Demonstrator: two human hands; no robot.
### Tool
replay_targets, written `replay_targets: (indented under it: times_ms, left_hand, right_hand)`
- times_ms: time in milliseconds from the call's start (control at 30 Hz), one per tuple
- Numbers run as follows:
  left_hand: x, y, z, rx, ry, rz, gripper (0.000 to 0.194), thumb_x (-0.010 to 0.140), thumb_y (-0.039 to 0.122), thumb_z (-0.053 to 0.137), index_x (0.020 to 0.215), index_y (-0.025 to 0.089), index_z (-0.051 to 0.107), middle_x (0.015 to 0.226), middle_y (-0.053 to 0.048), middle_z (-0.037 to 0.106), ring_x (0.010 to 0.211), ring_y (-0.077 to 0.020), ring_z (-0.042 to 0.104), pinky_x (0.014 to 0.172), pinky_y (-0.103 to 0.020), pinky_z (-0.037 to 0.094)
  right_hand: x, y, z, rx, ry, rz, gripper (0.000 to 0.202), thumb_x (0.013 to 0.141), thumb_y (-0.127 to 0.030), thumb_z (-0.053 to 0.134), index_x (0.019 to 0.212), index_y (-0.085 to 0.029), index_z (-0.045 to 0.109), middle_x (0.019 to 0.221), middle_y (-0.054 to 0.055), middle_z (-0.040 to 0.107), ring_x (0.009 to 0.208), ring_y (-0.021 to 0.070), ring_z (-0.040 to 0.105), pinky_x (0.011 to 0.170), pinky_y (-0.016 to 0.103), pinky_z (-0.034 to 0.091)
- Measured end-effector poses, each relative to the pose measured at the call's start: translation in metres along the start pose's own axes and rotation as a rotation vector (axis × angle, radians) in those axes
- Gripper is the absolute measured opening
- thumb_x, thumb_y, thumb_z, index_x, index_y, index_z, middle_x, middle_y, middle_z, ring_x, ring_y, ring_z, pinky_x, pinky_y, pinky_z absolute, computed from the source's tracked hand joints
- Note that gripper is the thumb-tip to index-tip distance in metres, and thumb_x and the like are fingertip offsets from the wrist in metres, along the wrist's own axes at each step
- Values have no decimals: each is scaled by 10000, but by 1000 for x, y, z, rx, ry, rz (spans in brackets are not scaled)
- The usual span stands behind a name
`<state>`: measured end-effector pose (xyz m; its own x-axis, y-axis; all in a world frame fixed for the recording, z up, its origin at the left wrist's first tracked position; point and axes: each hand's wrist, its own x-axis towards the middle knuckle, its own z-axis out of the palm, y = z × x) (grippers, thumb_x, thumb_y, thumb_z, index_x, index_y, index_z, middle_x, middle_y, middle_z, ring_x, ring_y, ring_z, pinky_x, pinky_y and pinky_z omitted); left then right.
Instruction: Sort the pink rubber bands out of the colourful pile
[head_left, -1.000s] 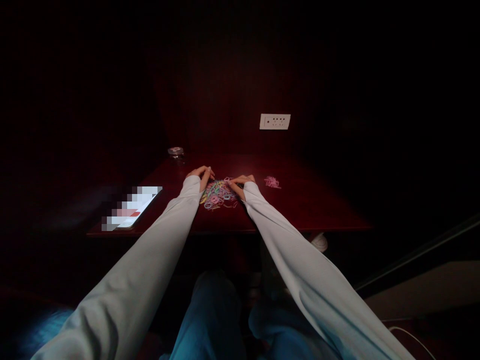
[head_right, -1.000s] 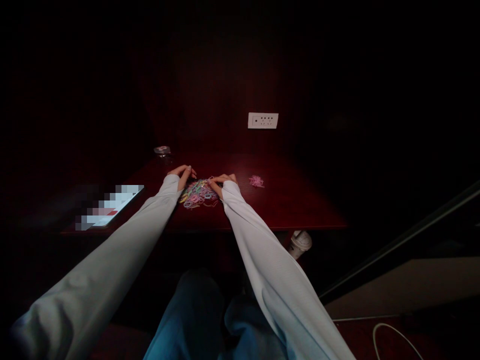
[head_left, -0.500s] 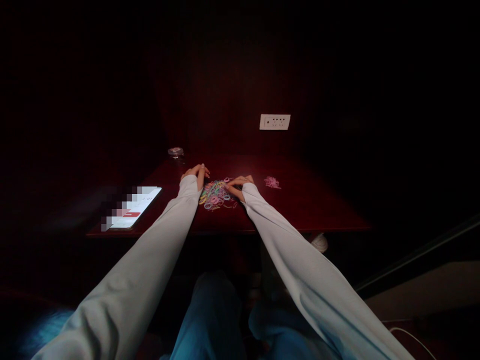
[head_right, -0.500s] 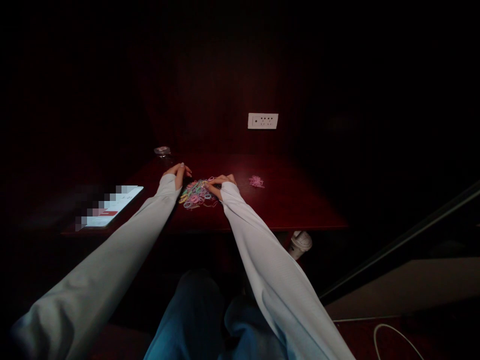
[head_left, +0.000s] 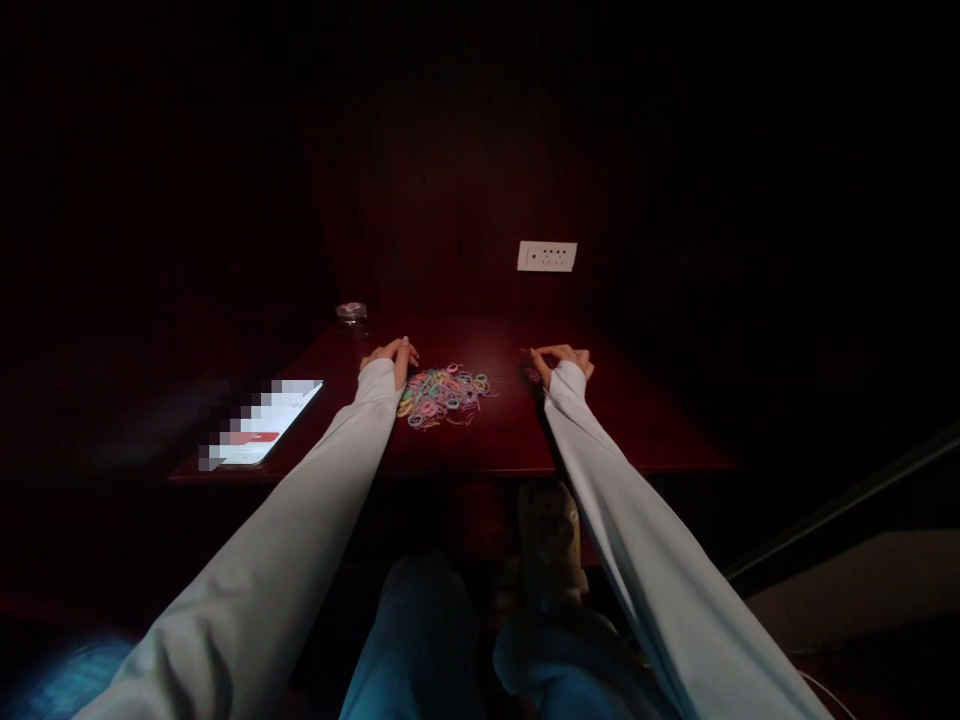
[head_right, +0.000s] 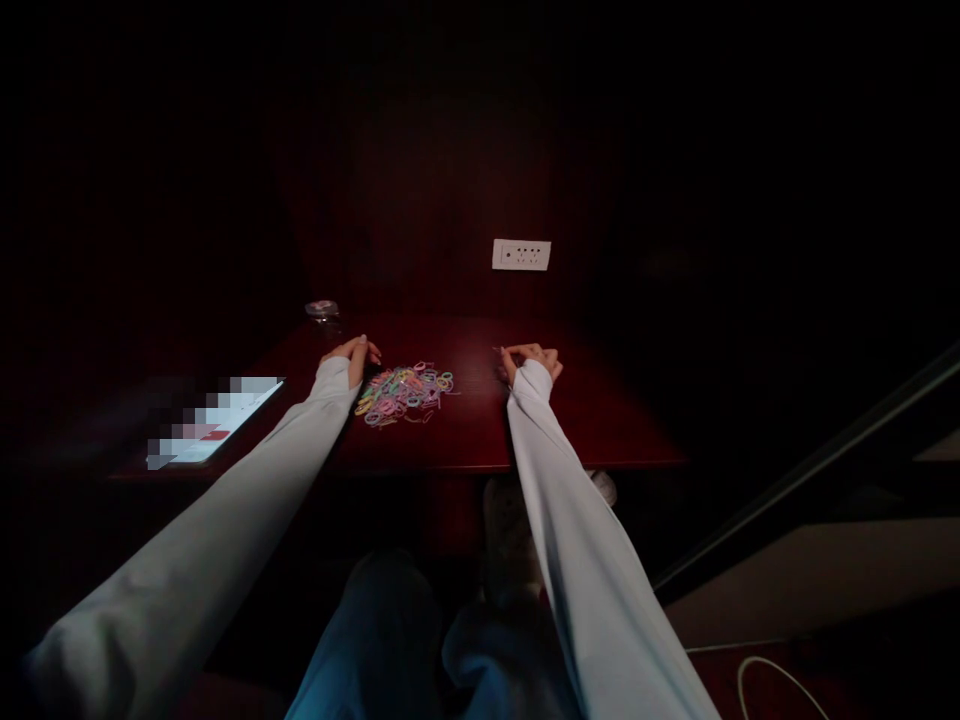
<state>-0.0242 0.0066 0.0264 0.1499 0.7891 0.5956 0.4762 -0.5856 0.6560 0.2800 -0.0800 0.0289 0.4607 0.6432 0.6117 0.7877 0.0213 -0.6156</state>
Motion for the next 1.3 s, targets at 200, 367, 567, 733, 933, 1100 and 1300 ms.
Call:
replay_targets:
  times_ms: [200, 367, 567, 733, 933, 1100, 1300]
  left_hand:
    - [-6, 15, 3, 15, 80, -82, 481, 981, 502, 374, 676, 251, 649, 705, -11, 725, 808, -228, 646, 851, -346, 384]
    - [-8, 23, 0, 95, 49, -107, 498, 989, 492, 315, 711, 253, 652, 742, -8, 744, 858, -226, 646, 907, -352, 391]
    - [-10, 27, 0, 154, 22, -123, 484, 1004, 438, 289, 753, 252, 659, 781, -9, 747, 902, -222, 653, 962, -362, 407]
    - [-7, 21, 3, 144, 109, -42, 432, 1013, 395, 313, 833, 240, 674, 961, -52, 732, 985, -241, 630, 983, -376, 438]
    - [-4, 17, 6, 121, 282, 37, 368, 1015, 370, 350, 980, 205, 677, 1129, -113, 673, 1112, -282, 573, 1059, -462, 415]
    - [-2, 11, 10, 92, 350, 85, 458, 1038, 361, 254, 1016, 188, 678, 1176, -133, 639, 1188, -276, 558, 1097, -471, 398]
    - [1, 1, 14, 27, 495, 118, 451, 1049, 406, 276, 1025, 185, 670, 1271, -112, 536, 1271, -242, 512, 1128, -383, 392]
  right_hand:
    - [6, 30, -19, -62, 26, 112, 335, 867, -520, 613, 821, -239, 789, 1056, 99, 684, 1069, 306, 398, 912, 452, 271]
    - [3, 29, -14, -97, 12, 178, 320, 854, -493, 593, 841, -238, 785, 1137, 69, 677, 1115, 300, 393, 946, 439, 244]
    - [3, 23, -20, -19, 125, 417, 399, 940, -424, 416, 1051, -250, 757, 1214, 63, 659, 1145, 280, 425, 982, 419, 267]
    - [2, 12, -26, -40, 229, 480, 395, 952, -359, 374, 1140, -270, 710, 1267, 73, 601, 1161, 276, 438, 989, 417, 320]
    - [-28, -42, 0, -17, -37, -76, 350, 930, -296, 484, 1201, -239, 697, 1276, 104, 582, 1156, 272, 457, 1019, 419, 369]
    - [-72, -97, 29, 67, -446, -599, 539, 805, -479, 741, 1311, -320, 643, 1452, 47, 503, 1259, 269, 431, 1077, 407, 384]
    - [-88, -117, 52, 23, -551, -530, 690, 689, -534, 837, 1319, -334, 640, 1554, 28, 423, 1344, 305, 392, 1122, 457, 360]
